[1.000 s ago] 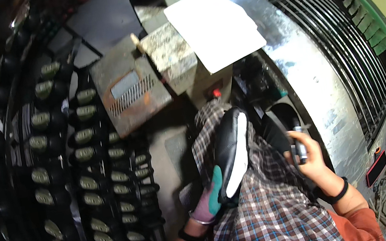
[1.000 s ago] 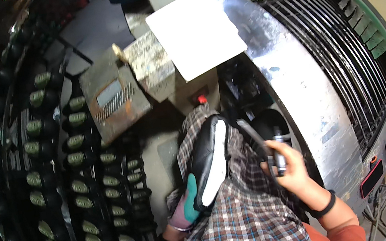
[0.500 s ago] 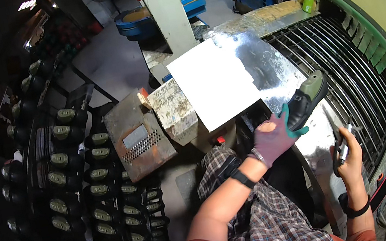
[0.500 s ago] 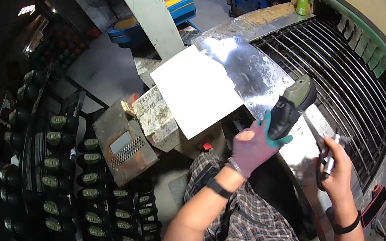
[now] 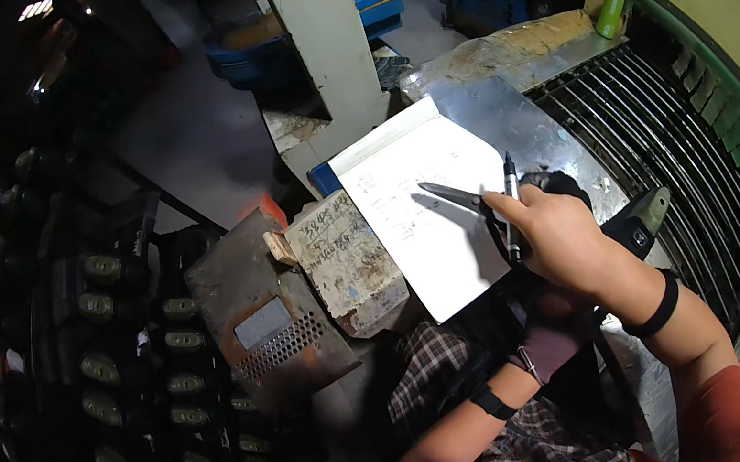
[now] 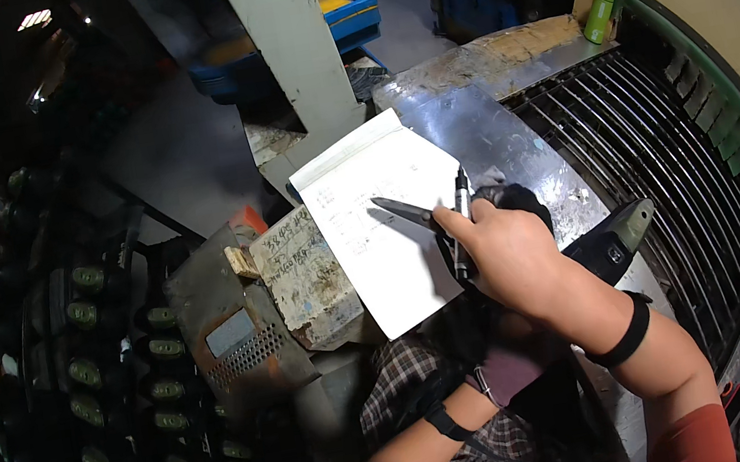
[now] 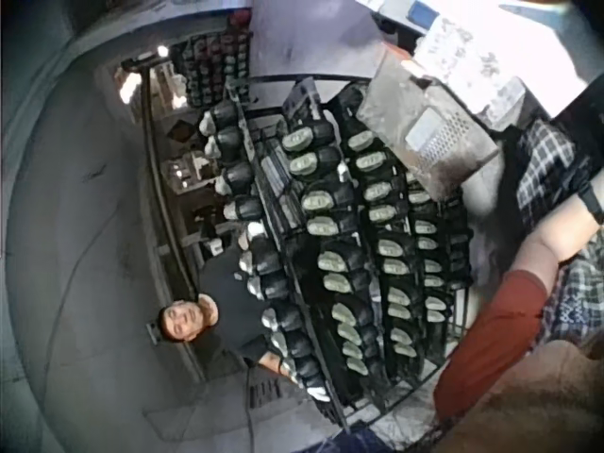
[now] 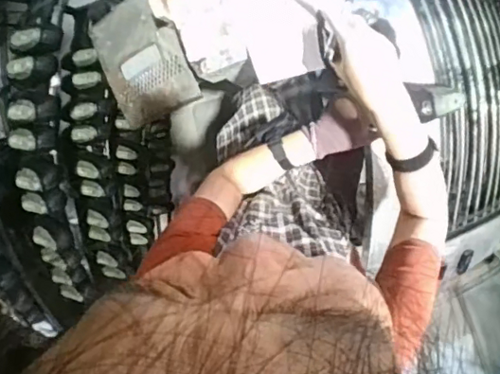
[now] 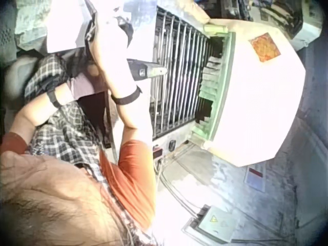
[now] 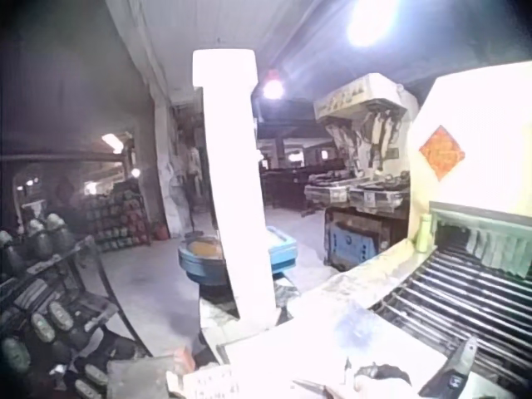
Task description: Trim excess material from the edges of shoe soles using scissors before placing them on a conveyor.
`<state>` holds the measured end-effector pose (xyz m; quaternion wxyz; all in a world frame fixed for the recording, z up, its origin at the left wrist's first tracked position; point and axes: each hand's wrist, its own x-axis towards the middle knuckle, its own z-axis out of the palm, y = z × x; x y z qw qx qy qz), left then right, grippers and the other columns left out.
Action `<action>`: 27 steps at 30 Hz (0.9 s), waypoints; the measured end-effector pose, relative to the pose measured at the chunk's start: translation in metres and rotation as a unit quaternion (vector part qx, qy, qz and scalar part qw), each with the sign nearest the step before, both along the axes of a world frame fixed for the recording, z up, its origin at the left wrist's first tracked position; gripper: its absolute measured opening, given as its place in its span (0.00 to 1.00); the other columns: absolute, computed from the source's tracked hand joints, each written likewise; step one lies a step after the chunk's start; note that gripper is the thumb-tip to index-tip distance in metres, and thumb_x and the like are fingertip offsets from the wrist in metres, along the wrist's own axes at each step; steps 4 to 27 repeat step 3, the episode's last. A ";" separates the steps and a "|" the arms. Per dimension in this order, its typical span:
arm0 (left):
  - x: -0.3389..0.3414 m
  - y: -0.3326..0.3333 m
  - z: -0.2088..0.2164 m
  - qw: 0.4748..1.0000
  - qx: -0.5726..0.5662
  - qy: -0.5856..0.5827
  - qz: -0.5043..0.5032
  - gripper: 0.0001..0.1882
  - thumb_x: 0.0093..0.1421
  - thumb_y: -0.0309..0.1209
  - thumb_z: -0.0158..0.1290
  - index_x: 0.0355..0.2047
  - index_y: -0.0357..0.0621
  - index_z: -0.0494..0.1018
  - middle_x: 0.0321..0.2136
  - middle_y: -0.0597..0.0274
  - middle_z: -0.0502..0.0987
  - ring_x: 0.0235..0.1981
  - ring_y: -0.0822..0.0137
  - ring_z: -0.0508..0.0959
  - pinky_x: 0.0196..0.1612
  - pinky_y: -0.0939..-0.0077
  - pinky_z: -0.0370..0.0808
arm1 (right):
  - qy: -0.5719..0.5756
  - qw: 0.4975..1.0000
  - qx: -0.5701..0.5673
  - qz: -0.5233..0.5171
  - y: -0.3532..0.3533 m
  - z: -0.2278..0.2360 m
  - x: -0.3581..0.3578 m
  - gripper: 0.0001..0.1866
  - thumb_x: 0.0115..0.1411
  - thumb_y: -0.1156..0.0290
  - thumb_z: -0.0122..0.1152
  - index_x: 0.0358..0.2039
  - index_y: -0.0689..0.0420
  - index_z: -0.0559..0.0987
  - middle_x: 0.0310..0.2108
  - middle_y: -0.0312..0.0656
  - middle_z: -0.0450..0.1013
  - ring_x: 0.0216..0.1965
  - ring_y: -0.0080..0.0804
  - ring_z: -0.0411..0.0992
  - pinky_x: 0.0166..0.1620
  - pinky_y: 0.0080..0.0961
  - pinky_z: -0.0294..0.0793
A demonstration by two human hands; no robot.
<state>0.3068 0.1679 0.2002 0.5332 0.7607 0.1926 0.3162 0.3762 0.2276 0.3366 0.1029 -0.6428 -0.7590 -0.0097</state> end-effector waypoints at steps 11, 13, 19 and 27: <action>-0.004 -0.003 0.000 0.993 0.038 -0.063 0.088 0.20 0.56 0.36 0.53 0.48 0.43 0.71 0.44 0.52 0.75 0.48 0.55 0.74 0.52 0.61 0.69 | -0.049 0.998 -0.046 -0.011 0.017 -0.008 -0.010 0.34 0.42 0.73 0.63 0.54 0.50 0.70 0.29 0.47 0.70 0.28 0.47 0.74 0.31 0.37 0.75; -0.004 -0.003 0.000 0.993 0.038 -0.063 0.088 0.20 0.56 0.36 0.53 0.48 0.43 0.71 0.44 0.52 0.75 0.48 0.55 0.74 0.52 0.61 0.69 | -0.049 0.998 -0.046 -0.011 0.017 -0.008 -0.010 0.34 0.42 0.73 0.63 0.54 0.50 0.70 0.29 0.47 0.70 0.28 0.47 0.74 0.31 0.37 0.75; -0.004 -0.003 0.000 0.993 0.038 -0.063 0.088 0.20 0.56 0.36 0.53 0.48 0.43 0.71 0.44 0.52 0.75 0.48 0.55 0.74 0.52 0.61 0.69 | -0.049 0.998 -0.046 -0.011 0.017 -0.008 -0.010 0.34 0.42 0.73 0.63 0.54 0.50 0.70 0.29 0.47 0.70 0.28 0.47 0.74 0.31 0.37 0.75; -0.004 -0.003 0.000 0.993 0.038 -0.063 0.088 0.20 0.56 0.36 0.53 0.48 0.43 0.71 0.44 0.52 0.75 0.48 0.55 0.74 0.52 0.61 0.69 | -0.049 0.998 -0.046 -0.011 0.017 -0.008 -0.010 0.34 0.42 0.73 0.63 0.54 0.50 0.70 0.29 0.47 0.70 0.28 0.47 0.74 0.31 0.37 0.75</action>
